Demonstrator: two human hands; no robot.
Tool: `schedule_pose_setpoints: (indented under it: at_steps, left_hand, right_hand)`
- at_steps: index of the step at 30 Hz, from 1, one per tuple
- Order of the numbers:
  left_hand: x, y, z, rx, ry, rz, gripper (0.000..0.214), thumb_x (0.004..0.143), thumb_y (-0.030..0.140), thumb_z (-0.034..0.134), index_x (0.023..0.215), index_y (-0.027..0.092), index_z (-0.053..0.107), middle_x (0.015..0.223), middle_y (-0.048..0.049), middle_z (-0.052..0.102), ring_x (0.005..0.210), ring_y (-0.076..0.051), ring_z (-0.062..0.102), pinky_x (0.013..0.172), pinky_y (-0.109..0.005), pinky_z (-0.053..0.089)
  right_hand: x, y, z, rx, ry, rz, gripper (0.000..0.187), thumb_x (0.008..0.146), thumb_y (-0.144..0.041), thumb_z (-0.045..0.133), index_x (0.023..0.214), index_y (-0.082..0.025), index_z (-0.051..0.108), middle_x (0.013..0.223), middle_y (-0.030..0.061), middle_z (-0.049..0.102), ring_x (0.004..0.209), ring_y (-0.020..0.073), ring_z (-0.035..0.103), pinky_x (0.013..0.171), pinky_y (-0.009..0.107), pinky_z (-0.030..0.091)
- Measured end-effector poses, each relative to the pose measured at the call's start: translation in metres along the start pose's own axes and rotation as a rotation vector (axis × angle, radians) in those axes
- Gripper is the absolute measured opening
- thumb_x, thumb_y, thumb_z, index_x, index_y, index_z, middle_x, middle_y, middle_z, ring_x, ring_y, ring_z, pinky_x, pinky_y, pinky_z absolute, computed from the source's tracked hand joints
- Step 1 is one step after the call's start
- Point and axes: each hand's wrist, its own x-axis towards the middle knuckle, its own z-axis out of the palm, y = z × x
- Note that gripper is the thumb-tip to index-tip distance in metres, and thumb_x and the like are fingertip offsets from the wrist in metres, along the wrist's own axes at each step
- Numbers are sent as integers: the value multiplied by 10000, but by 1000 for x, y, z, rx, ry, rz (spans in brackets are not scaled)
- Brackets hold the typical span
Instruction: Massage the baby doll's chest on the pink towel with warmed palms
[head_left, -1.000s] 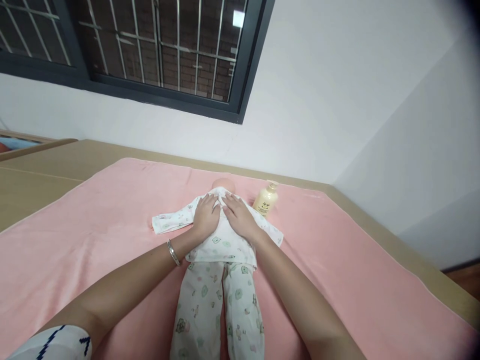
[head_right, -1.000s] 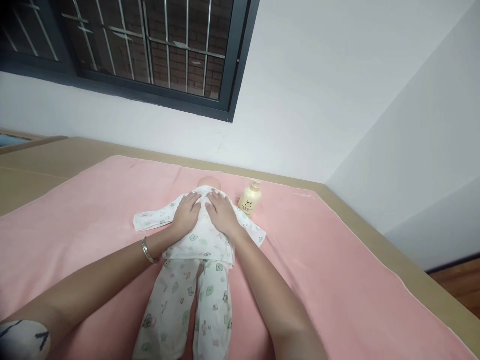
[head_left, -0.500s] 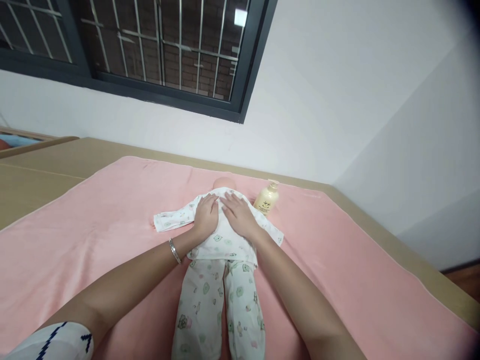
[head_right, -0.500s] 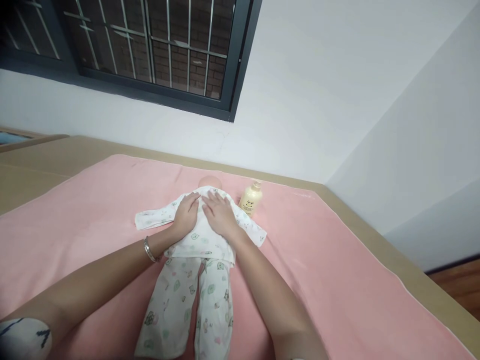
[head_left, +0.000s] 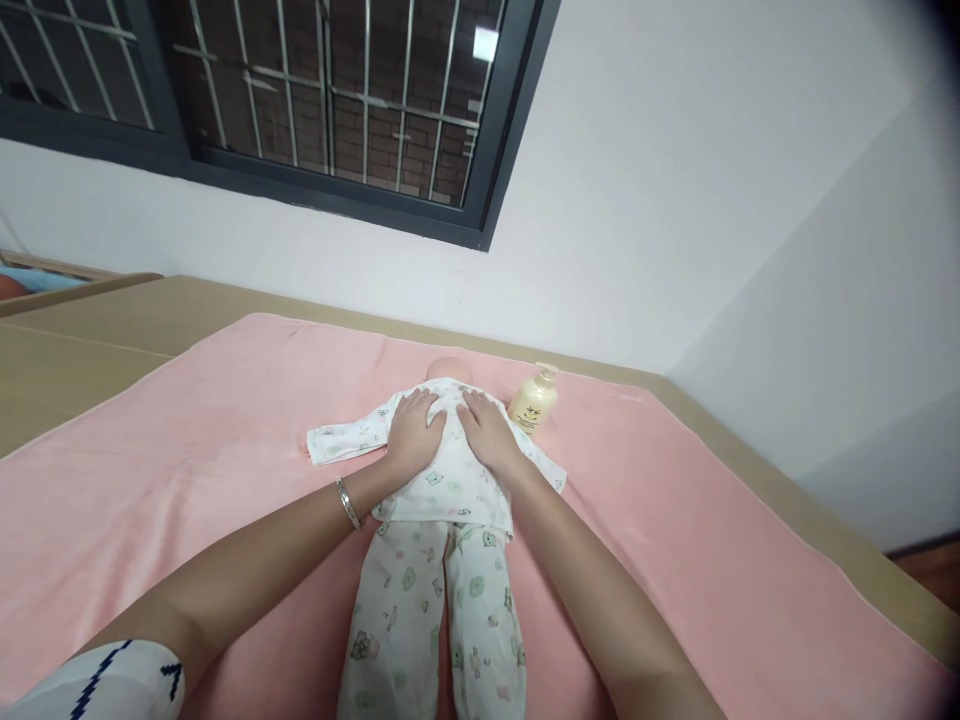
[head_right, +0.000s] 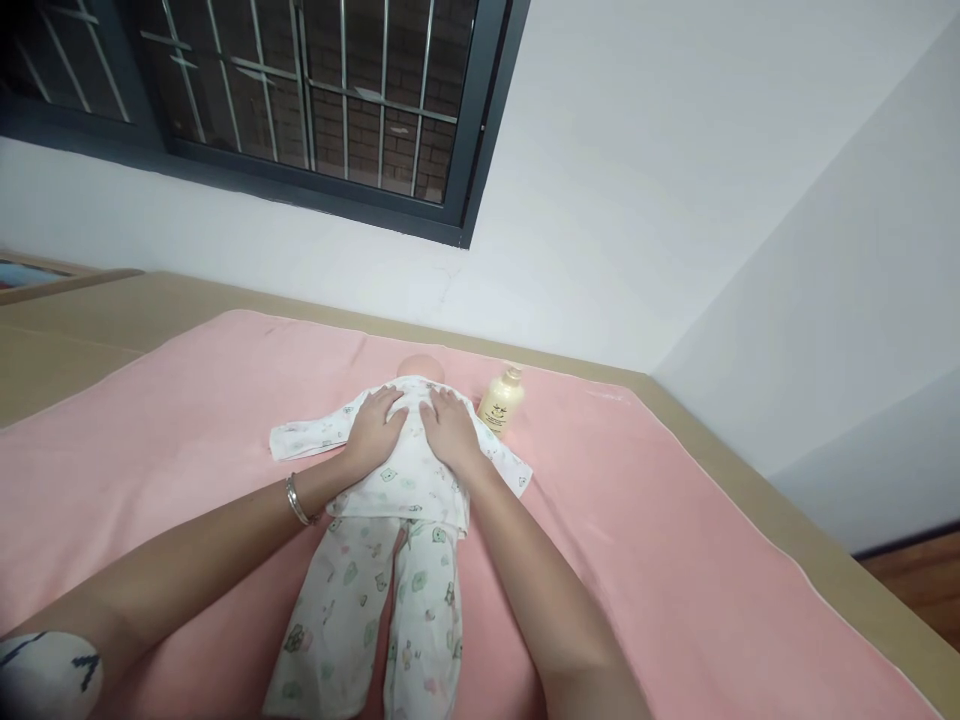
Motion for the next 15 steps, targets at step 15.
schedule_pose_setpoints:
  at_steps: [15]
  left_hand:
    - [8,12,-9,369,-168,-11,545,977,441,339,1385,119,502,1499,-150,476,1424,-292,391,1198,-450,287]
  right_hand:
    - [-18,-30,-4,-55,-19,47,470,1012,-262,294,1389,-100,522,1463,147,504,1390,249,420,1149,386,312]
